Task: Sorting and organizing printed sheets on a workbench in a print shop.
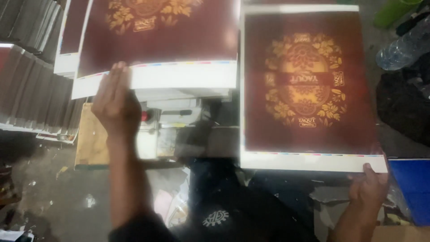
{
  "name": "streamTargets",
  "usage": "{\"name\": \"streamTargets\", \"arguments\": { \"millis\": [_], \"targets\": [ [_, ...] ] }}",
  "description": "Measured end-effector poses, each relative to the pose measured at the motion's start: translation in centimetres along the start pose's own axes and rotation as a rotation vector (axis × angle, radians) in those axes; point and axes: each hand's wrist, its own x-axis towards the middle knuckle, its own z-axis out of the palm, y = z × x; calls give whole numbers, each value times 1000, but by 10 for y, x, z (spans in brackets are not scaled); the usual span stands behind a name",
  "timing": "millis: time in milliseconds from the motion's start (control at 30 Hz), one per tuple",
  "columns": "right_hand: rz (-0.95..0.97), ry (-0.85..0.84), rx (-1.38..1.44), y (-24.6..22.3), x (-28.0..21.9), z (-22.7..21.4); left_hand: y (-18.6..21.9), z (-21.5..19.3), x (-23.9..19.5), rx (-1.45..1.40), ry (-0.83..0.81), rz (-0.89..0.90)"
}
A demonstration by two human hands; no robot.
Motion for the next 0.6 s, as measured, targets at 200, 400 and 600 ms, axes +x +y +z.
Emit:
{"name": "streamTargets", "arguments": {
  "millis": [200,400,600],
  "targets": [
    [94,99,-322,12,13,-7,14,0,-1,18,-19,-66],
    [111,50,-348,23,62,17,38,-14,11,36,-67,-47],
    [209,41,-395,59,139,26,43,-12,13,44,-58,-38]
  ]
}}
